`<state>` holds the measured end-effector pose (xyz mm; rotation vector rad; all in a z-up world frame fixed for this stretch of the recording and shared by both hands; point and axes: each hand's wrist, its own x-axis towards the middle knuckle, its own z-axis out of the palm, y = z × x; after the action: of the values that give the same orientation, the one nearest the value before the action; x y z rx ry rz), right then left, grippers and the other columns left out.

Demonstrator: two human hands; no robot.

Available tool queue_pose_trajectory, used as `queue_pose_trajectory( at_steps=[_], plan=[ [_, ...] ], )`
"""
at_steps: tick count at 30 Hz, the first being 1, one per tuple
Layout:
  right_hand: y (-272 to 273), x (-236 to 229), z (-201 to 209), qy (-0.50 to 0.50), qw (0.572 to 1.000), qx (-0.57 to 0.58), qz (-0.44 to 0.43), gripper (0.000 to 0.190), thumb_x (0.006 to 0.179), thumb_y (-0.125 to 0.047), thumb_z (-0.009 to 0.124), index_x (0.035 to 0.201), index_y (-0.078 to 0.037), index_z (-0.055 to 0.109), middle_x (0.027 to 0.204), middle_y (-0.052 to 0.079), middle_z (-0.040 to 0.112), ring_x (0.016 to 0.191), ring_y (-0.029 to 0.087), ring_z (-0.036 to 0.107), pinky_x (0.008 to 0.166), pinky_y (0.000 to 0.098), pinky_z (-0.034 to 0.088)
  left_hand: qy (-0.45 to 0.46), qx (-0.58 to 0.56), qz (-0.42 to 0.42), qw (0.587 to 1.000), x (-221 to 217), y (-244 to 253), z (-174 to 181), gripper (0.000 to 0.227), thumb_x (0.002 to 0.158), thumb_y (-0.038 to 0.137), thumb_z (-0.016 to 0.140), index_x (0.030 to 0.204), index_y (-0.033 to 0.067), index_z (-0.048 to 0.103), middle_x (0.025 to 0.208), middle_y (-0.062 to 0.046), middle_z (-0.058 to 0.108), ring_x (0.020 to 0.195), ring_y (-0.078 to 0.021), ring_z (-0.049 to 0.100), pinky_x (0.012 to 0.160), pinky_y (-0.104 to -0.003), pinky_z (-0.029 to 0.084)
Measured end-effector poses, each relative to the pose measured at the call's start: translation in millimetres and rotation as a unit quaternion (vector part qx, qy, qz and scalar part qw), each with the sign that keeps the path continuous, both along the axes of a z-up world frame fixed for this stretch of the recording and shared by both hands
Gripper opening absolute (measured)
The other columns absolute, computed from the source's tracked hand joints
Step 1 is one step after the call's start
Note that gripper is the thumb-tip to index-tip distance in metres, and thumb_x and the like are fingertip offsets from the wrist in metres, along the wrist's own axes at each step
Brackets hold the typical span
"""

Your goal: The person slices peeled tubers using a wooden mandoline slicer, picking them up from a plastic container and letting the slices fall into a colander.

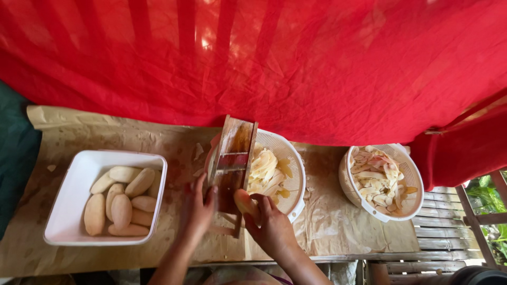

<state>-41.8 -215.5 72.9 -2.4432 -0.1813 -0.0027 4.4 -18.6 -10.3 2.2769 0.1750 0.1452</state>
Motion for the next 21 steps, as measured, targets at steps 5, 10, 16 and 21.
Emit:
queue_pose_trajectory(
  at_steps=[5, 10, 16, 21],
  plan=[
    [-4, -4, 9, -0.020, 0.994, -0.102, -0.015, 0.049, 0.086, -0.021, 0.071, 0.134, -0.015, 0.062, 0.099, 0.012, 0.069, 0.071, 0.033, 0.073, 0.062, 0.0439, 0.060, -0.107, -0.160, 0.042, 0.980, -35, -45, -29, 0.062, 0.096, 0.033, 0.065, 0.149, 0.0093, 0.042, 0.144, -0.027, 0.032, 0.131, -0.0430, 0.042, 0.097, -0.049, 0.050],
    [-9, -18, 0, -0.075, 0.989, -0.126, -0.001, 0.052, 0.092, -0.021, 0.070, 0.142, -0.016, 0.057, 0.092, 0.012, 0.065, 0.070, 0.031, 0.071, 0.059, 0.0433, 0.059, -0.059, -0.238, 0.063, 0.968, -46, -63, -38, 0.052, 0.098, 0.029, 0.061, 0.146, 0.0140, 0.047, 0.146, -0.023, 0.033, 0.132, -0.0402, 0.043, 0.096, -0.047, 0.053],
    [-3, 3, -24, -0.130, 0.985, -0.114, 0.010, 0.054, 0.092, -0.019, 0.068, 0.145, -0.016, 0.056, 0.087, 0.012, 0.063, 0.073, 0.031, 0.068, 0.061, 0.0443, 0.058, -0.086, -0.164, 0.072, 0.980, -31, -59, -39, 0.049, 0.100, 0.023, 0.061, 0.146, 0.0107, 0.051, 0.144, -0.025, 0.041, 0.131, -0.0411, 0.047, 0.102, -0.049, 0.046],
    [18, 106, -36, -0.149, 0.984, -0.095, 0.003, 0.047, 0.102, -0.021, 0.059, 0.148, -0.015, 0.054, 0.097, 0.020, 0.061, 0.080, 0.037, 0.067, 0.067, 0.0468, 0.058, -0.031, -0.118, 0.053, 0.991, -27, -49, -25, 0.053, 0.096, 0.022, 0.064, 0.146, 0.0107, 0.051, 0.145, -0.029, 0.039, 0.132, -0.0437, 0.044, 0.098, -0.047, 0.047]
  ],
)
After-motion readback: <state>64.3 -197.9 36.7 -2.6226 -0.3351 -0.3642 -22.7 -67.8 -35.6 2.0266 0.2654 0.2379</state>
